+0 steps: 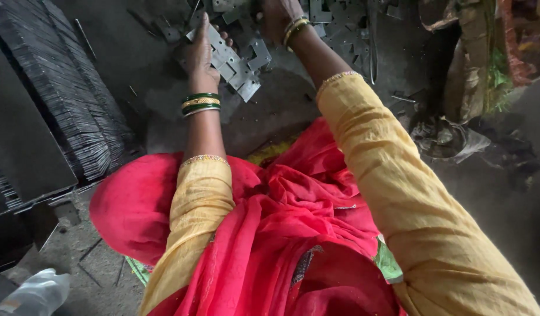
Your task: The person wraps tape around their fingers by hand, then picks up and assembles metal plates.
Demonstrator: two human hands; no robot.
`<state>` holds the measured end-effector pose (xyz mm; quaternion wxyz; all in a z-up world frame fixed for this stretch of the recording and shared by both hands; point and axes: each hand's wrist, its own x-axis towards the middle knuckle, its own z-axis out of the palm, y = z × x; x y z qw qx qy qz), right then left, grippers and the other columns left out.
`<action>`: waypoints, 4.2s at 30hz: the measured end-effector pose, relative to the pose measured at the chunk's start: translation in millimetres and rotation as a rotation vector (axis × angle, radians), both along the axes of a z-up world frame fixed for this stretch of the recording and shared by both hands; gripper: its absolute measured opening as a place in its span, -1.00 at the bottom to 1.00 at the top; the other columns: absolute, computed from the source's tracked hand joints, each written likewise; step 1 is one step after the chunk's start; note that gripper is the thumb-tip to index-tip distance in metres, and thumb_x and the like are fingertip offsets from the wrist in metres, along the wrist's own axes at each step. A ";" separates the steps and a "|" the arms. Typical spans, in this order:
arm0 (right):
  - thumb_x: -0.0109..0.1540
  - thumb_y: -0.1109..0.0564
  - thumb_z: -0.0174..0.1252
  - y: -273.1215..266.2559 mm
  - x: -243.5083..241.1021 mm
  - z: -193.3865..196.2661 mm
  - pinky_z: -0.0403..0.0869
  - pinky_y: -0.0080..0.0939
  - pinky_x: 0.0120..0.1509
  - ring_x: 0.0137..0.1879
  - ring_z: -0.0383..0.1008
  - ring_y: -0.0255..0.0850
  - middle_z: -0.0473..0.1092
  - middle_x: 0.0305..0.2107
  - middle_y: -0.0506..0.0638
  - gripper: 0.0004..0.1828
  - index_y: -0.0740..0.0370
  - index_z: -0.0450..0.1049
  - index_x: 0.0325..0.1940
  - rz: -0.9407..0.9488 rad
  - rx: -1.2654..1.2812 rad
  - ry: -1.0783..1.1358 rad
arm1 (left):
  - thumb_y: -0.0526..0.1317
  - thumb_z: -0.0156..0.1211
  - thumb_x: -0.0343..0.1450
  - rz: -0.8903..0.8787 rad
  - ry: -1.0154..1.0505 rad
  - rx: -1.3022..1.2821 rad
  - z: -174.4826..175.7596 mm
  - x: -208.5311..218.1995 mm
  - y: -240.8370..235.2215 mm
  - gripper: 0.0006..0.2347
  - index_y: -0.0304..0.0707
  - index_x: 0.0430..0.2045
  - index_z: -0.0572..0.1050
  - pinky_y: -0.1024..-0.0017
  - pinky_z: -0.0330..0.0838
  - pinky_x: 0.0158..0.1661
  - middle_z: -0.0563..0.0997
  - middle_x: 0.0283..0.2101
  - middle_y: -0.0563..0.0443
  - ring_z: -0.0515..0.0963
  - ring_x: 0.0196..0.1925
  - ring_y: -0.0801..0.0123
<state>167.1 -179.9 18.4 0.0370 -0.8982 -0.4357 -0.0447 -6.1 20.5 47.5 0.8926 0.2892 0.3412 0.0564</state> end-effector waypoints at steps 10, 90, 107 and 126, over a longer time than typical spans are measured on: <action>0.01 0.08 0.29 27.8 -35.2 41.9 0.50 0.15 -0.20 -0.19 0.55 0.14 0.53 -0.28 0.22 -0.58 0.27 0.56 -0.08 -0.052 0.129 -0.077 | -0.07 0.48 0.30 0.155 -0.078 -0.082 10.5 3.5 3.0 -0.54 -0.51 -0.11 0.51 0.09 0.75 -0.22 0.65 -0.31 -0.22 0.71 -0.34 0.12; 0.03 0.11 0.27 -30.2 -303.2 133.8 0.41 0.00 0.40 0.36 0.34 0.14 0.37 0.21 0.24 -0.27 0.18 0.33 0.31 -0.322 0.332 0.532 | -0.60 0.17 0.24 -0.502 -0.527 1.928 -10.4 -196.2 -14.6 -0.53 -0.50 0.10 0.52 -0.07 0.46 -0.03 0.59 -0.14 -0.50 0.54 -0.05 -0.28; 0.10 0.30 0.11 -23.9 -299.5 52.4 0.39 0.01 0.44 0.41 0.27 0.23 0.23 0.32 0.25 -0.23 0.14 0.24 0.44 -0.059 0.599 0.479 | -0.45 0.52 0.16 -0.308 -0.219 1.139 -59.2 -192.0 -22.2 -0.47 -0.24 0.01 0.45 0.29 0.48 0.08 0.59 -0.06 -0.07 0.57 -0.01 0.26; 0.19 0.29 0.17 -29.3 -295.6 54.3 0.47 0.11 0.26 0.26 0.39 0.31 0.30 0.22 0.31 -0.14 0.19 0.03 0.55 -0.260 0.586 0.516 | -0.36 0.32 0.18 -0.525 -0.066 1.795 18.0 -189.6 -68.9 -0.64 -0.24 -0.12 0.55 0.11 0.38 0.10 0.61 -0.04 -0.17 0.52 0.03 -0.09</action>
